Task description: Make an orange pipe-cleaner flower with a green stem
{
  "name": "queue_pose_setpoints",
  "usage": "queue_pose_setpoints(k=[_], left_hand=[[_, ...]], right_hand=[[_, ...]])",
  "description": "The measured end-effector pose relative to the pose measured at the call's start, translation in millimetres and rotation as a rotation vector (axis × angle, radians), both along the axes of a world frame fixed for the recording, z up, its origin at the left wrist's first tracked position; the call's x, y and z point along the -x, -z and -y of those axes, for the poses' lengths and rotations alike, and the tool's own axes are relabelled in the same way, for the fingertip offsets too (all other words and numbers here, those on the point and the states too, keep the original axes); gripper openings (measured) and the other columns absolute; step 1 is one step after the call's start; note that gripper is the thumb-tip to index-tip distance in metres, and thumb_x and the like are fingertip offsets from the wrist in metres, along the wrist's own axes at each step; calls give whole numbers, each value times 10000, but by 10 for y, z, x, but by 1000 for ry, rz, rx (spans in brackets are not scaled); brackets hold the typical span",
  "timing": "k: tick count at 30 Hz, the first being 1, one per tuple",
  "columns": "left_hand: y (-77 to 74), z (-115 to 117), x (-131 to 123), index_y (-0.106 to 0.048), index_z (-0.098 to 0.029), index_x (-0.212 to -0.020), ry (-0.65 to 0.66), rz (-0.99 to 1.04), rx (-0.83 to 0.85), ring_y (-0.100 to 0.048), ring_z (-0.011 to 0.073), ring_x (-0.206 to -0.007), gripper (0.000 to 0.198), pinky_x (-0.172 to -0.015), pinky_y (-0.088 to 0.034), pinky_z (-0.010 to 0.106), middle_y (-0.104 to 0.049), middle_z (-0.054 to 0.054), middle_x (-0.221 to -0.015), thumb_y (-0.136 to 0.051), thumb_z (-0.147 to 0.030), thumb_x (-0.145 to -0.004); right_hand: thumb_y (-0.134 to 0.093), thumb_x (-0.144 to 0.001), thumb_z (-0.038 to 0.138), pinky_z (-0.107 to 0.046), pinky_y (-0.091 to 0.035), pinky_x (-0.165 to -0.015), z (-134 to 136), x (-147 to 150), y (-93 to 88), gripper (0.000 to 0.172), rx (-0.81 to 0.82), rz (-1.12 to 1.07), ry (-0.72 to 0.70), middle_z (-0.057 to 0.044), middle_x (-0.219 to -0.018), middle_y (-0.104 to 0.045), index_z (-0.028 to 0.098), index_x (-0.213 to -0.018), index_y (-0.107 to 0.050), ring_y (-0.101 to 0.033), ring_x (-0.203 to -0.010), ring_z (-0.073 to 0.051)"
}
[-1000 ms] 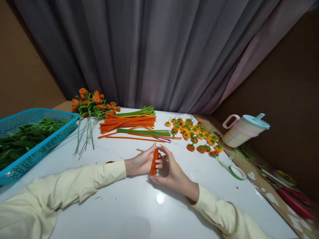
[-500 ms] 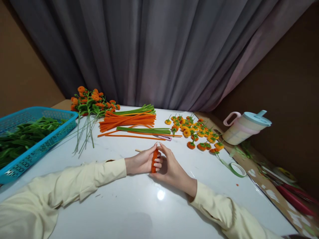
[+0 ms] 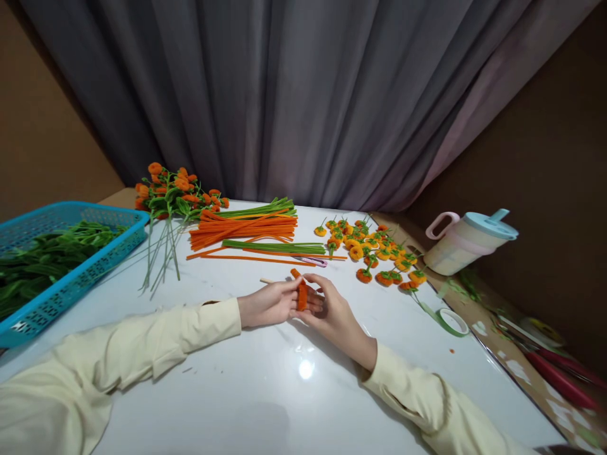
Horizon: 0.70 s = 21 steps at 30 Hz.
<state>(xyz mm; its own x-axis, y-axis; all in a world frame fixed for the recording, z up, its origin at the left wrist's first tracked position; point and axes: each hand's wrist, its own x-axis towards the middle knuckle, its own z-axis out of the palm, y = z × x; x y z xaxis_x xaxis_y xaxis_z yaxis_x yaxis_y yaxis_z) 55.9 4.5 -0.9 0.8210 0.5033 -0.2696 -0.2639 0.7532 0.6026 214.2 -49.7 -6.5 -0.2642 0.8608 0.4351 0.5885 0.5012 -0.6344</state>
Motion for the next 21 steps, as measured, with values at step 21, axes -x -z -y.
queue_pose_setpoints(k=[21], left_hand=[[-38,-91,68,-497,-156,-712,117,0,22,-278,49,-398,341,-430,-258,162,-335,-56,-524,-392,-414,-909]], right_hand=[[-450,-904,262,-342,-467,-853,-2,-34,-127,154,-108,-81,161,-89,-1084,-598,205,-1011,-545,-560,-1028,-199]])
